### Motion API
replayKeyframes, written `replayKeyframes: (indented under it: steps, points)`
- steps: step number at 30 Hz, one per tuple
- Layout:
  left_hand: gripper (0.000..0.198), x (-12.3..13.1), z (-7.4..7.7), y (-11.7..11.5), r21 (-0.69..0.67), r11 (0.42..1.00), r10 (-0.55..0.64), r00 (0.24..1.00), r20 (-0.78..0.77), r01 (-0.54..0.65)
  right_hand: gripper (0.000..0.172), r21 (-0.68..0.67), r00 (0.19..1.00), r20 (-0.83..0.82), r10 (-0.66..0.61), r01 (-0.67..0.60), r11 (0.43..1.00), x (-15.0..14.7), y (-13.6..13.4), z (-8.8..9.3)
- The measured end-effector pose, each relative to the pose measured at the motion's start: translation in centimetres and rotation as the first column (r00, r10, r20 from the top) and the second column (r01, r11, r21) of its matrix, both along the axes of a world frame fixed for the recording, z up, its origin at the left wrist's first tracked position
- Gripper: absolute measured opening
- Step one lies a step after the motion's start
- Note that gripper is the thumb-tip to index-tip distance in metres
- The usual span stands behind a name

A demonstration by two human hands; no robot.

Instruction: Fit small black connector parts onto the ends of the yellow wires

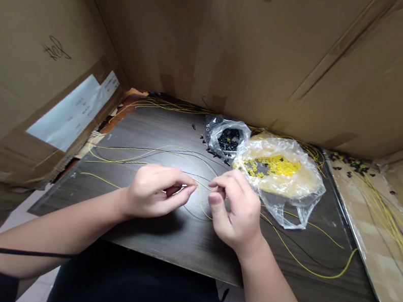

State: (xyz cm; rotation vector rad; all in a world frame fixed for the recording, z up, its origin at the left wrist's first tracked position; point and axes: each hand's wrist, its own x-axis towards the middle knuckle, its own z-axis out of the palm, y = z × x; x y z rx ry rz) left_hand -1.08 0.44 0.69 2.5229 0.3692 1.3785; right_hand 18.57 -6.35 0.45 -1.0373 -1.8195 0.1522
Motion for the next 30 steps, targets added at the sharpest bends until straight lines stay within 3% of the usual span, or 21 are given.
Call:
replayKeyframes:
  steps: [4, 9, 16, 19, 24, 30]
  points:
    - [0.003, 0.0, -0.2, 0.1, -0.040, 0.999, -0.003, 1.000, 0.018, 0.004, 0.024, 0.089, 0.987, 0.156, -0.026, 0.012, 0.996, 0.3, 0.2, -0.1]
    - [0.005, 0.1, -0.4, 0.2, -0.040, 0.999, -0.002, 1.000, 0.003, 0.002, 0.019, 0.147, 0.972, 0.222, -0.071, 0.038, 0.988, -0.2, 0.4, -0.4]
    - [0.006, 0.0, -0.5, 0.4, -0.004, 1.000, -0.014, 0.998, -0.054, 0.014, 0.012, 0.096, 0.974, 0.222, -0.038, 0.017, 0.995, -0.3, 0.4, -0.3]
    - [0.006, 0.0, -0.6, 0.5, 0.034, 0.999, -0.015, 0.997, -0.077, 0.018, 0.009, 0.022, 0.986, 0.168, 0.003, -0.007, 1.000, -0.6, 0.6, -0.5]
    - [0.007, 0.0, -0.8, 0.8, 0.106, 0.994, -0.007, 0.994, -0.113, 0.019, 0.020, -0.162, 0.995, -0.039, 0.087, -0.092, 0.983, -1.1, 0.9, -1.0]
    - [0.005, -0.1, -0.9, 0.9, 0.079, 0.996, -0.032, 0.994, -0.103, 0.040, 0.033, -0.217, 0.989, -0.147, 0.015, -0.047, 0.975, -0.3, 1.1, -1.5]
